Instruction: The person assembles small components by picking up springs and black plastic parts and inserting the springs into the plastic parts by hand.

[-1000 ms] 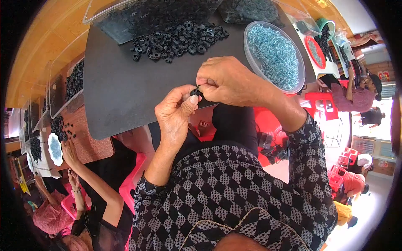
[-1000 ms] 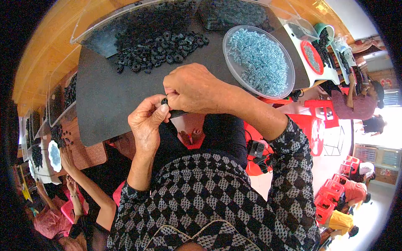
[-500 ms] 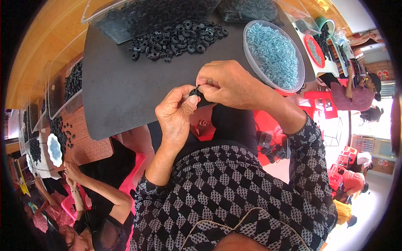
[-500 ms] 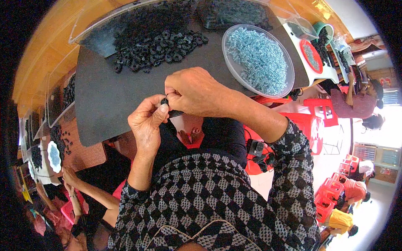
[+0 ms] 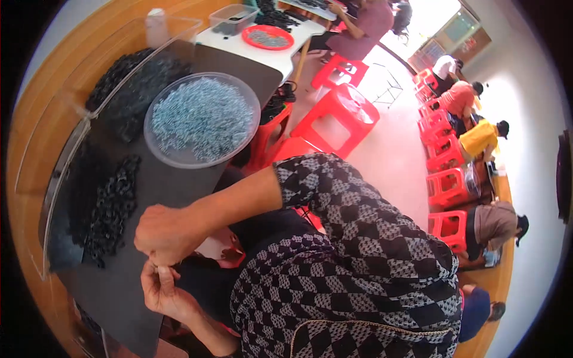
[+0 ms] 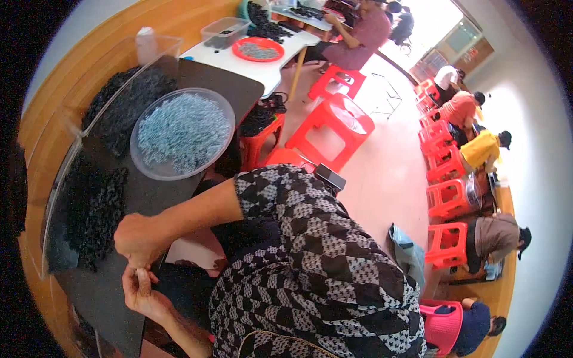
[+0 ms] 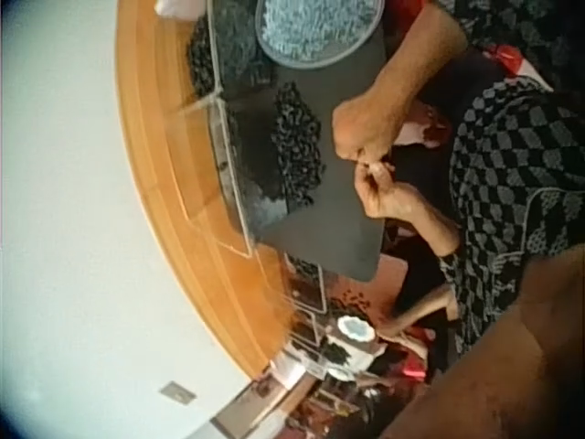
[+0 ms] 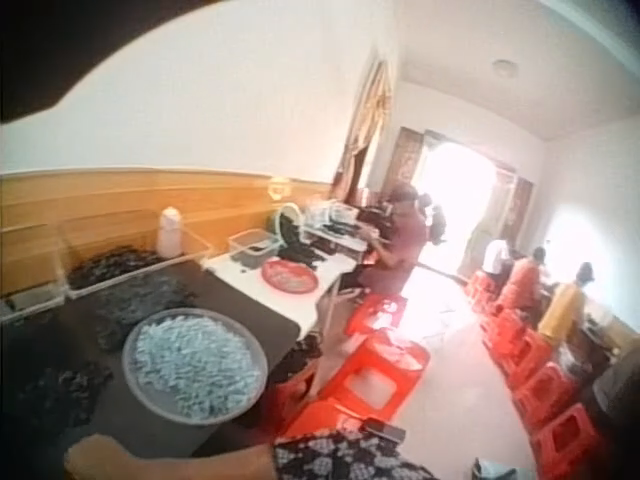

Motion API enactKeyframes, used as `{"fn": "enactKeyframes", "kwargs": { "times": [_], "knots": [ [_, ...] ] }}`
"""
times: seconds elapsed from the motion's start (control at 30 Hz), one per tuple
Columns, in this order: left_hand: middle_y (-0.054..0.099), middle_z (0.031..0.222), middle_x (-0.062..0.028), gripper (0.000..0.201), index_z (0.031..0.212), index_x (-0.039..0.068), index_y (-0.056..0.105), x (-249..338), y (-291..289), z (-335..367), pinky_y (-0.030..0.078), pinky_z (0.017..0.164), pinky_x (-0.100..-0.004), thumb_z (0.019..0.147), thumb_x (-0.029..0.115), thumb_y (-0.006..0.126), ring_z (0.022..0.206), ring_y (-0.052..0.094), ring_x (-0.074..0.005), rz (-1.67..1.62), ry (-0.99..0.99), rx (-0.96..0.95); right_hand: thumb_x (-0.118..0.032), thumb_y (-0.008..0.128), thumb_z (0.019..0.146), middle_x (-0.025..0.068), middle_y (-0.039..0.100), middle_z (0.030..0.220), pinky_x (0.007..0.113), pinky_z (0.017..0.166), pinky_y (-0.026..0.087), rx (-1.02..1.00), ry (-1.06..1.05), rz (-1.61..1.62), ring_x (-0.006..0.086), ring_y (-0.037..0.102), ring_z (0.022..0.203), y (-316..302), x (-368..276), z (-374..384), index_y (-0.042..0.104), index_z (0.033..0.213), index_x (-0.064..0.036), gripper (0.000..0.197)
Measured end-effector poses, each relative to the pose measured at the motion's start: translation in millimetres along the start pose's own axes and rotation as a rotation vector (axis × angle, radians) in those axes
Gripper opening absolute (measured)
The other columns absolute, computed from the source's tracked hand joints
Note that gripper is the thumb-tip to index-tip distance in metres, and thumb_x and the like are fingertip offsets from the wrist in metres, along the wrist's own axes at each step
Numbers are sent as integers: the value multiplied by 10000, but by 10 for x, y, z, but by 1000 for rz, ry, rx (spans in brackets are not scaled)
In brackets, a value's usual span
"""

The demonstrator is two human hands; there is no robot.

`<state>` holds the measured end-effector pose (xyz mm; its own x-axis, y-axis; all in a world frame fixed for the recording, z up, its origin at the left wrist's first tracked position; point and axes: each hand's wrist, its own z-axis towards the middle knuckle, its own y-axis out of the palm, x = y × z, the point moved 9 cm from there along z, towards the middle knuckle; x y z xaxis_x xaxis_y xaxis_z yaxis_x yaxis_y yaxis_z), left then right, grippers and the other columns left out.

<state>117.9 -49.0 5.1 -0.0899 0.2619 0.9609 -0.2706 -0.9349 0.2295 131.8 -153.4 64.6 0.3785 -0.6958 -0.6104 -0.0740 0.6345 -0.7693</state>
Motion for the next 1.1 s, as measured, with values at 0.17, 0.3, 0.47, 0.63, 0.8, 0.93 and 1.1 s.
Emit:
{"fn": "enactKeyframes", "kwargs": {
  "times": [0.17, 0.3, 0.47, 0.63, 0.8, 0.93, 1.1],
  "knots": [
    [581, 743, -52, 226, 956, -74, 611, -61, 27, 8, 361, 535, -202, 806, 84, 670, 580, 457, -88, 48, 2, -5, -171, 616, 576, 210, 584, 606, 447, 544, 459, 27, 17, -17, 385, 592, 599, 48, 82, -78, 594, 619, 52, 228],
    [593, 780, -63, 211, 961, -66, 615, -46, 20, -4, 360, 515, -213, 812, 78, 658, 592, 456, -89, 77, 28, -16, -204, 692, 548, 196, 604, 668, 428, 595, 476, 13, -18, -113, 365, 603, 677, 83, 4, -110, 595, 649, 55, 295],
    [612, 812, -80, 226, 974, -72, 615, -95, -58, -26, 376, 510, -218, 808, 75, 658, 591, 475, -96, 122, 13, 23, -235, 722, 537, 176, 601, 690, 413, 635, 479, 71, -90, -153, 351, 590, 707, 59, -98, -188, 589, 676, 50, 343],
    [610, 801, -79, 237, 986, -74, 616, -89, -15, 0, 375, 512, -221, 805, 71, 660, 593, 478, -99, 113, 12, -33, -195, 687, 583, 177, 594, 678, 426, 618, 474, 132, -57, -106, 357, 586, 691, 56, -30, -231, 578, 655, 41, 269],
    [601, 787, -71, 213, 972, -67, 619, -71, 7, -5, 364, 517, -213, 816, 74, 648, 599, 469, -90, 105, 22, -62, -157, 625, 623, 202, 593, 670, 442, 594, 470, 13, 2, -48, 372, 597, 667, 97, 48, -189, 588, 665, 50, 214],
    [587, 765, -61, 193, 959, -60, 623, -45, 56, -18, 355, 524, -206, 823, 76, 638, 601, 457, -85, 91, -7, -56, -177, 595, 639, 215, 595, 650, 452, 572, 469, -70, 67, 40, 378, 606, 642, 78, 106, -173, 598, 673, 52, 232],
    [581, 763, -54, 191, 946, -65, 622, -22, 32, -18, 357, 534, -206, 812, 70, 642, 607, 458, -87, 91, 4, -38, -198, 599, 639, 186, 606, 636, 435, 571, 477, -177, 47, -110, 363, 613, 644, 84, -3, -140, 617, 680, 24, 227]
  ]
}}
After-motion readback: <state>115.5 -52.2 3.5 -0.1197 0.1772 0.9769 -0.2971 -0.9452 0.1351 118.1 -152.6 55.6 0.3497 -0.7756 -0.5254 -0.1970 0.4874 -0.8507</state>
